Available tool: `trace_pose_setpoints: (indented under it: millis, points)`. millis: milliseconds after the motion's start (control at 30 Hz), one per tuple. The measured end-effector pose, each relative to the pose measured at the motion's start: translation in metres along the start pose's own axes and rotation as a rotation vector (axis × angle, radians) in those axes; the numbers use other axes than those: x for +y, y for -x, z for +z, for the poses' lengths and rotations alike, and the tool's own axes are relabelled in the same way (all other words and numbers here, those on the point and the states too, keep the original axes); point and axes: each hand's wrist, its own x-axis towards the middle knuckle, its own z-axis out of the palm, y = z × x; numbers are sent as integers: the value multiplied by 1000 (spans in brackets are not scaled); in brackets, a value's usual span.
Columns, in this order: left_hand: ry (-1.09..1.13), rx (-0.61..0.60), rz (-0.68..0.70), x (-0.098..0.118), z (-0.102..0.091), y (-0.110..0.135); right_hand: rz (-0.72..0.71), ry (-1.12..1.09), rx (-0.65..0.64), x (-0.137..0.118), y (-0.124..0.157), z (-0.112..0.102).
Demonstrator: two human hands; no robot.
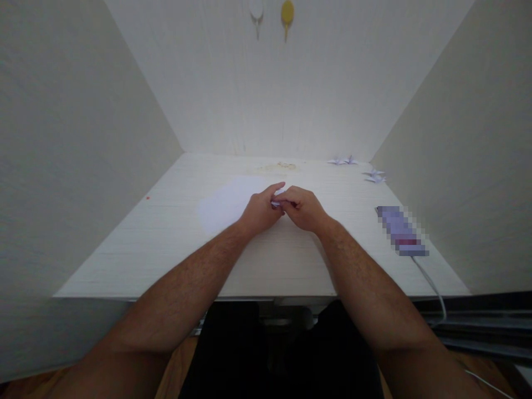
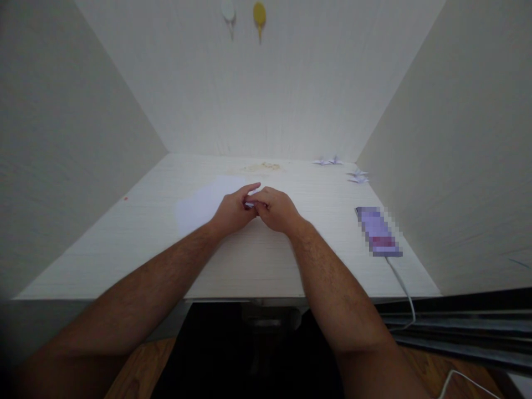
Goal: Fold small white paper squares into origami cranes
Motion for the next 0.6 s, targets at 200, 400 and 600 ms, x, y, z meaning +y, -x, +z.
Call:
trace_pose_setpoints:
  millis: [200, 400, 600]
  points:
    - [4, -49, -8, -2, 3, 0, 45, 46, -41, -1, 0, 0]
    - [-32, -66, -4, 0, 1, 0, 51, 58, 16, 1, 0, 1]
    - [-47, -27, -10, 1, -2, 1, 181, 59, 119, 1, 2, 0]
